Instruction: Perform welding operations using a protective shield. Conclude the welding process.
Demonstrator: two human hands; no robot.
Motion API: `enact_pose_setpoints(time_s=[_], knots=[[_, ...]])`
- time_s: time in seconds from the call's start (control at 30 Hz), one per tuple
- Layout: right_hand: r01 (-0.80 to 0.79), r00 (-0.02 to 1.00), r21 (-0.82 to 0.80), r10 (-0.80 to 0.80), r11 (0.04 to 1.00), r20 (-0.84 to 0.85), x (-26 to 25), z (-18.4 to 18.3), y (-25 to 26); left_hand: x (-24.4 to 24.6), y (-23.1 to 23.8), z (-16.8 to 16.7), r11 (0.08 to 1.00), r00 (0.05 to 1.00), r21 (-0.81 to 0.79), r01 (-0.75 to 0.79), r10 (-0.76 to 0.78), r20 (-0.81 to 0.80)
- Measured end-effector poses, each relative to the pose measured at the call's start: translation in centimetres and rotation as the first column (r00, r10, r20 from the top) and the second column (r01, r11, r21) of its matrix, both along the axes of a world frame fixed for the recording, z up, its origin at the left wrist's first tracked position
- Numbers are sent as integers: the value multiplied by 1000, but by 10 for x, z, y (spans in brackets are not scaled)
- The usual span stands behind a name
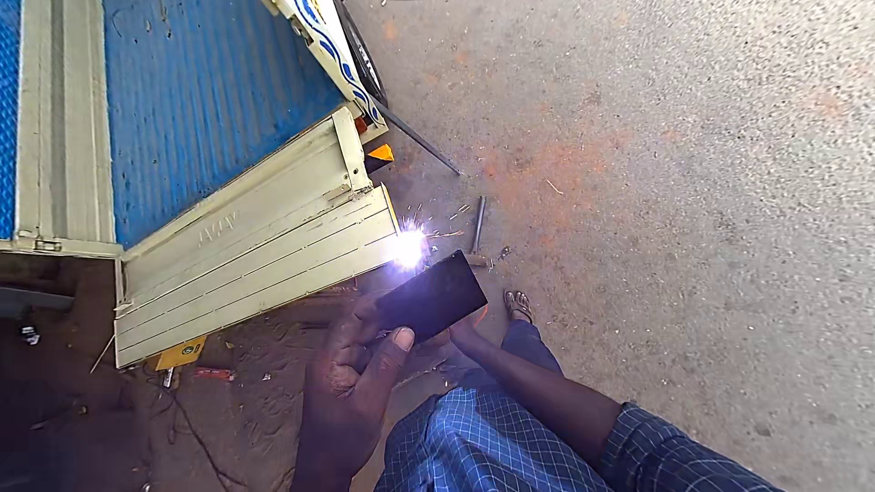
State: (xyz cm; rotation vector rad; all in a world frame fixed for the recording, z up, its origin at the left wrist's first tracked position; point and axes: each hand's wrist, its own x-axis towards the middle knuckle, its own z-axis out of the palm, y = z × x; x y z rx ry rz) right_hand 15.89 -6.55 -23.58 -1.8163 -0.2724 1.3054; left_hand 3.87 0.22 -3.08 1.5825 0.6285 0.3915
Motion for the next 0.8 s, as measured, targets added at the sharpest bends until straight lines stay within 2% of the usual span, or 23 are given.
enact_pose_setpoints(time_s=[0.03, 0.07, 0.1, 0.13, 0.17, 0.2, 0.23, 0.27, 0.33, 0.47, 0.57, 0.6, 0.63, 0.67, 0.73, 0.8], knots=[[37, 981, 173, -69, 984, 184, -11, -12, -10, -1, 0, 0, 1000, 1000, 19, -23, 23, -21], [99, 897, 354, -237, 930, 373, -26, -38, -10, -1, 0, 0, 999, 999, 24, -30, 31, -29], [45, 972, 185, -86, 982, 219, -13, -16, -9, -1, 0, 1, 999, 999, 24, -30, 30, -32], [6, 999, 15, -7, 1000, 36, -1, -2, 1, -2, 0, 1, 999, 999, 30, -27, 28, -33], [-22, 999, -68, 19, 997, -38, 0, -11, 9, -2, 1, 0, 999, 1000, 27, -20, 20, -23], [-10, 999, -56, 12, 998, 34, -12, -41, 14, -2, 0, 0, 1000, 1000, 16, -11, 11, -11], [116, 955, 80, -133, 990, 266, -40, -95, 17, -2, 0, 0, 1000, 1000, 7, 0, 0, 2], [149, 940, 155, -189, 977, 284, -50, -127, 19, -1, 0, 1, 1000, 1000, -1, 13, -13, 13], [150, 956, 169, -187, 974, 226, -52, -143, 21, -1, 0, 1, 1000, 1000, -1, 18, -18, 20], [169, 953, 195, -211, 966, 220, -53, -129, 17, -4, 2, 1, 999, 1000, 33, -11, 10, 12], [160, 899, 221, -234, 962, 369, -53, -123, 19, -4, 2, 3, 999, 1000, 36, -18, 18, 13], [136, 903, 159, -189, 978, 386, -45, -97, 18, -4, 2, 3, 999, 1000, 43, -20, 20, 8], [-20, 993, -31, 23, 999, 113, -15, -39, 14, -4, 2, 3, 999, 1000, 42, -27, 27, 2], [-23, 1000, -79, 22, 997, -8, 0, -5, 13, -4, 1, 4, 999, 1000, 38, -30, 30, -2], [53, 998, -64, -54, 997, -12, 4, 20, 8, -4, 0, 4, 999, 999, 31, -33, 33, 2], [70, 998, -23, -69, 997, 5, 2, 22, 5, -4, -1, 3, 998, 1000, 47, -29, 29, -3]])
